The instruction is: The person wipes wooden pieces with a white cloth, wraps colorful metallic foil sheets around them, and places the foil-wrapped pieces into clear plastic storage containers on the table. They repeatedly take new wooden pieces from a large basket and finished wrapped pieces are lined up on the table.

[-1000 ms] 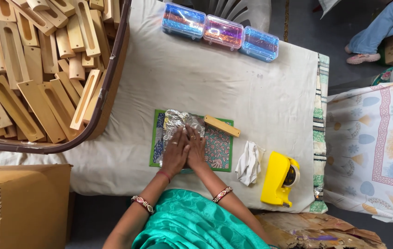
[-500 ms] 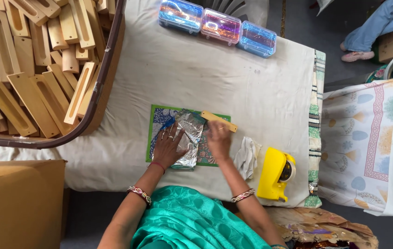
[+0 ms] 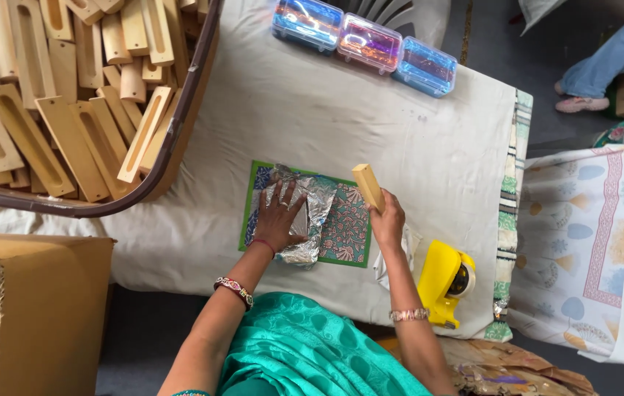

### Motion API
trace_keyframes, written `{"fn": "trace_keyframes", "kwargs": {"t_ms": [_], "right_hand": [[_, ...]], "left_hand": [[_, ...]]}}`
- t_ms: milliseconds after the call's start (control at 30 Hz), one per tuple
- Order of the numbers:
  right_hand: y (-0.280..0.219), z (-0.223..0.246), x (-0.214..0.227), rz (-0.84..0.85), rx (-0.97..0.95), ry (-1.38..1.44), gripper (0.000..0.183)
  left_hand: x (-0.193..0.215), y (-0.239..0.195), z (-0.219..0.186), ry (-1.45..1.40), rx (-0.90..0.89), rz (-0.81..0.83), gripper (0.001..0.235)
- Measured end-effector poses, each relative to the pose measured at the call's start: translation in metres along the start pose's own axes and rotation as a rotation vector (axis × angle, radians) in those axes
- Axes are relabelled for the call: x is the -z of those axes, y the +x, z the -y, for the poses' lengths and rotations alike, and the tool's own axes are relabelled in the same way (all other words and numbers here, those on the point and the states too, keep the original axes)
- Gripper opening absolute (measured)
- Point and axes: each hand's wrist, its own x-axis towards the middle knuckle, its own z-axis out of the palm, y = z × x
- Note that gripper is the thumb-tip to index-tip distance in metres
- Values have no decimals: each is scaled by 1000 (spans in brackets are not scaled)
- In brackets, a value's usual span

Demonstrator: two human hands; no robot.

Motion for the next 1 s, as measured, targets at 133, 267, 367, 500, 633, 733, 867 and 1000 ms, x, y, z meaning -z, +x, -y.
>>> {"fn": "trace_keyframes", "kwargs": {"t_ms": [133, 267, 367, 500, 633, 733, 867, 1000], "right_hand": [[-10, 58, -21, 309, 31, 366, 50], [19, 83, -68, 479, 288, 121, 51], [39, 65, -99, 477, 348, -135, 46], [45, 67, -97, 521, 234, -167, 44], [37, 74, -93, 447, 308, -278, 51], [36, 62, -101, 391, 387, -281, 51], [40, 65, -97, 425, 379, -268, 54], [45, 67, -97, 464, 351, -252, 58]], "left_hand": [[7, -6, -2, -20, -5, -13, 115], [8, -6, 0, 37, 21, 181, 101], [11, -12, 9, -2, 9, 45, 109], [-11, -34, 36, -48, -17, -32, 107], [-30, -70, 48, -42, -11, -111, 103], [-46, -89, 45, -56, -6, -116, 99], [-68, -108, 46, -42, -24, -232, 91], [-50, -117, 26, 1, -137, -222, 87]]}}
